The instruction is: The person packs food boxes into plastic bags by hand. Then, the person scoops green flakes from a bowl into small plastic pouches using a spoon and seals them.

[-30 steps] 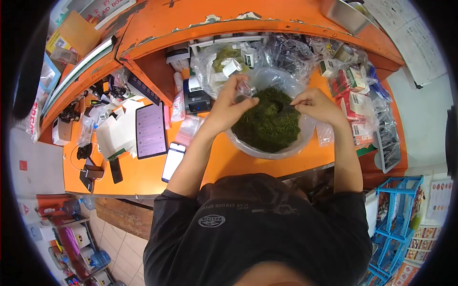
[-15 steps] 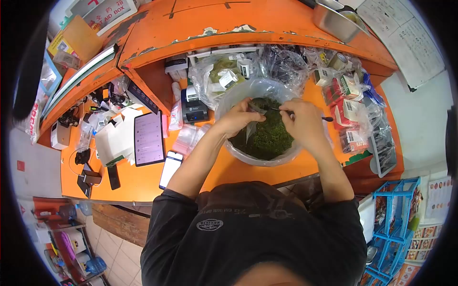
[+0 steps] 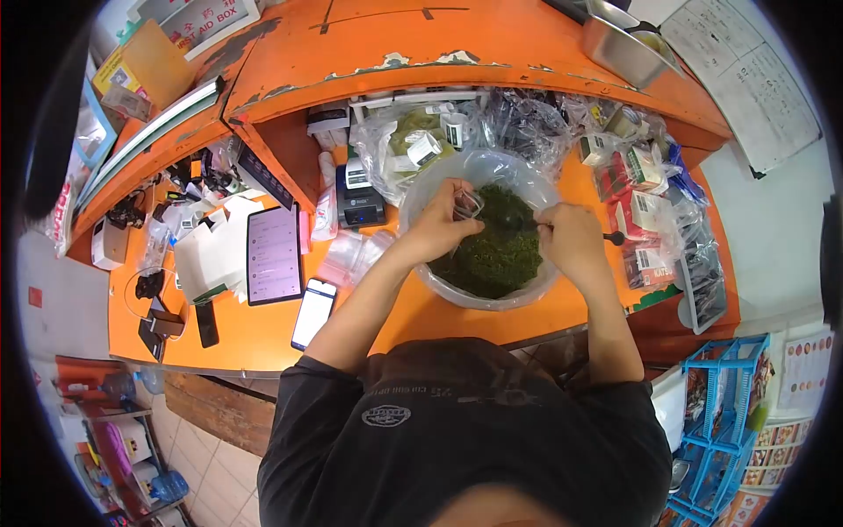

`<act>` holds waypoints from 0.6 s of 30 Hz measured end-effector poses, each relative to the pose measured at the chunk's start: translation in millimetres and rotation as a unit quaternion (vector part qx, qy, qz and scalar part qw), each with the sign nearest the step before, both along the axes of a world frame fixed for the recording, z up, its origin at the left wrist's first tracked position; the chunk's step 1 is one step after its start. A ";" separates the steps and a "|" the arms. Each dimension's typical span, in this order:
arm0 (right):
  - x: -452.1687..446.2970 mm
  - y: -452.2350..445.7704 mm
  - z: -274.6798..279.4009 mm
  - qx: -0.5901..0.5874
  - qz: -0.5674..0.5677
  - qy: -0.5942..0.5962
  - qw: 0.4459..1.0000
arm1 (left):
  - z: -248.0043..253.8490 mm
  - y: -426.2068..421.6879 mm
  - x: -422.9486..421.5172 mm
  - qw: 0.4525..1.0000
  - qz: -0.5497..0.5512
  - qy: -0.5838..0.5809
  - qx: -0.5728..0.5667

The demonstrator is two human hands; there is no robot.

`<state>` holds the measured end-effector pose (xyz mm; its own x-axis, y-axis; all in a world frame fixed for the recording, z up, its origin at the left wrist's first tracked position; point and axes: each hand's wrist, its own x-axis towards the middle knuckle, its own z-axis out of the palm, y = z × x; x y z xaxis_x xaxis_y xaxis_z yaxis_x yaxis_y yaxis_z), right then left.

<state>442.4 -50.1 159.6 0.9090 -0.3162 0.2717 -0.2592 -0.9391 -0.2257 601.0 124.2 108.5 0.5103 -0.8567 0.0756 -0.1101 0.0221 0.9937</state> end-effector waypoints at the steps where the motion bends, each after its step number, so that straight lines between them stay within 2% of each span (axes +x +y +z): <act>1: 2.0 -0.7 -2.9 0.010 0.027 -0.032 0.999 | 3.1 0.0 -3.8 1.000 0.010 -0.023 0.007; 3: 10.2 5.3 -4.8 0.030 0.082 -0.096 0.992 | 10.9 -0.8 -12.2 0.997 0.035 -0.074 0.014; 5: 18.3 31.6 14.7 0.236 0.111 -0.132 0.956 | 16.5 -2.7 -21.9 0.990 0.063 -0.129 0.018; 6: 20.3 41.3 20.8 0.336 0.123 -0.147 0.922 | 13.9 -4.6 -24.5 0.984 0.074 -0.164 0.006; 8: 27.8 41.8 4.1 0.310 0.126 -0.124 0.934 | 7.7 -7.4 -27.4 0.967 0.095 -0.235 -0.018; 9: 30.8 40.6 -2.3 0.295 0.128 -0.113 0.940 | 15.4 -5.7 -30.3 0.976 0.081 -0.203 -0.006; 12: 33.9 38.9 -6.6 0.263 0.128 -0.131 0.947 | 22.0 1.1 -32.2 0.947 0.121 -0.295 -0.045; 15: 33.3 39.0 -5.1 0.226 0.145 -0.176 0.947 | 39.9 13.3 -31.1 0.830 0.148 -0.537 0.030; 18: 31.5 34.2 -3.6 0.199 0.161 -0.184 0.949 | 37.8 18.2 -20.7 0.814 0.185 -0.550 0.027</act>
